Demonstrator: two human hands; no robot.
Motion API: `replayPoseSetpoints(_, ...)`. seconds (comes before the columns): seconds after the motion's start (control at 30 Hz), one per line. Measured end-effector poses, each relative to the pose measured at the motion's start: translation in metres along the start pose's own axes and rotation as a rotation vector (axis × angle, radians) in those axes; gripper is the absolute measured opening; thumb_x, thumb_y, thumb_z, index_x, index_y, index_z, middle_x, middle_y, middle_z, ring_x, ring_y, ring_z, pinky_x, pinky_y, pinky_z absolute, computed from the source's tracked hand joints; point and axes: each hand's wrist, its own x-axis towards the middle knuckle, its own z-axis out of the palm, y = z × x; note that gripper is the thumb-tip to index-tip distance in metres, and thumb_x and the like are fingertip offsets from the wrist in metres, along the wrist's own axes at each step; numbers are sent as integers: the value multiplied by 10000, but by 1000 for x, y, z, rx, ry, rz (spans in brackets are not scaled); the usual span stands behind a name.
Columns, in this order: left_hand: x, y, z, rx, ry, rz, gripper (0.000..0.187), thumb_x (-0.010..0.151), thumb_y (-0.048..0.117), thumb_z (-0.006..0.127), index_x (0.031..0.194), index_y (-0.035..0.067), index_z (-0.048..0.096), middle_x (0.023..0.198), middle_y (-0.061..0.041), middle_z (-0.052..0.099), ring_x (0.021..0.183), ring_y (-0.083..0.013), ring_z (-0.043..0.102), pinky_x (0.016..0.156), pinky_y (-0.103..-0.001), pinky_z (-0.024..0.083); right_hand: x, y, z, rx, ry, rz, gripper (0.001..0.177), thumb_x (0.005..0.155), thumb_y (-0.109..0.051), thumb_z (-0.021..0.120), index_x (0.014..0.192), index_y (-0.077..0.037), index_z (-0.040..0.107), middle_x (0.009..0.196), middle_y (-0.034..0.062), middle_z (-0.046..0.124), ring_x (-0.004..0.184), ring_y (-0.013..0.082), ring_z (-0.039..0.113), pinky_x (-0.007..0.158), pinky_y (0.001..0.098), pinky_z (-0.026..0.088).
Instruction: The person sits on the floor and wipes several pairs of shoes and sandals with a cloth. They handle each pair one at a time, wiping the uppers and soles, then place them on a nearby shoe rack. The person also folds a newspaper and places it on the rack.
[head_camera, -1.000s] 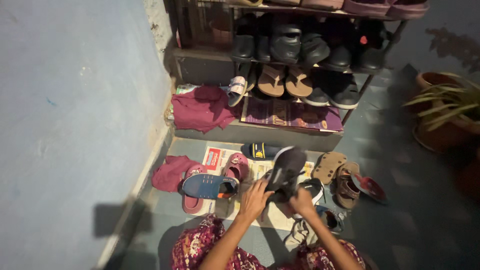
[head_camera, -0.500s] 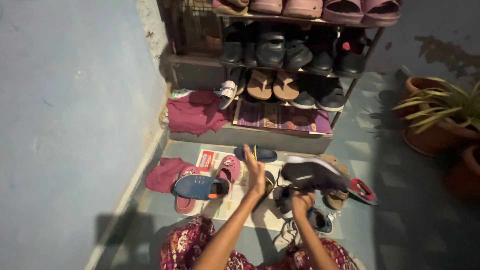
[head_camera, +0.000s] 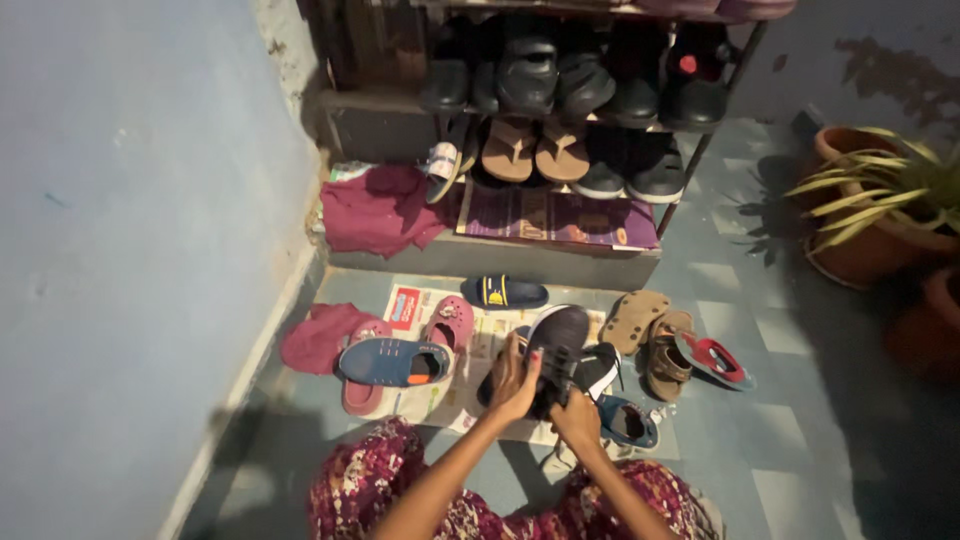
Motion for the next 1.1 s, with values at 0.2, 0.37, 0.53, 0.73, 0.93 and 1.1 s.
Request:
replayPoseSetpoints(0.2, -55, -41, -25, 69, -386, -224, 500, 889, 212, 663, 1385, 182, 600, 1379, -171, 574, 1239, -379, 589, 1012, -469, 504, -29, 18, 25, -128, -327, 27, 399, 923, -387, 620, 921, 6, 693, 717, 184, 748, 683, 333, 758, 722, 454, 610)
replayPoseSetpoints(0.37, -61, -44, -48, -146, -455, -306, 653, 731, 60, 756, 1348, 136, 557, 1206, -157, 597, 1019, -350, 669, 876, -446, 558, -37, 27, 56, -165, -396, 27, 455, 885, -433, 653, 1153, -66, 665, 766, 190, 768, 705, 328, 761, 727, 453, 593)
replayPoseSetpoints(0.53, -48, -22, -58, -248, -497, -290, 587, 733, 93, 798, 1283, 132, 598, 1089, -125, 598, 923, -305, 683, 822, -415, 583, -29, 47, 50, 133, -520, 35, 744, 761, -343, 795, 1400, -123, 484, 806, 142, 768, 701, 259, 732, 624, 397, 556)
replayPoseSetpoints(0.73, -47, -2, -60, -24, -324, 32, 505, 716, 134, 864, 1156, 101, 618, 1107, -148, 590, 1030, -395, 636, 817, -479, 528, -21, 60, 47, 809, -489, 132, 633, 828, -141, 606, 1458, -157, 547, 717, 12, 617, 548, 118, 554, 472, 275, 464)
replayPoseSetpoints(0.93, -42, -4, -52, -89, -251, -44, 244, 819, 116, 830, 1011, 80, 683, 1014, -113, 648, 969, -347, 673, 790, -445, 547, -9, 49, 61, 660, -264, 85, 391, 928, -149, 618, 1298, -63, 707, 800, 26, 642, 585, 100, 526, 507, 265, 431)
replayPoseSetpoints(1.1, -41, -22, -37, -304, -250, -248, 163, 776, 74, 826, 893, 46, 715, 903, -107, 702, 775, -279, 728, 680, -372, 571, -10, 34, 69, 620, -69, 38, 284, 948, -225, 663, 1120, -11, 735, 821, 37, 675, 636, 107, 567, 556, 279, 464)
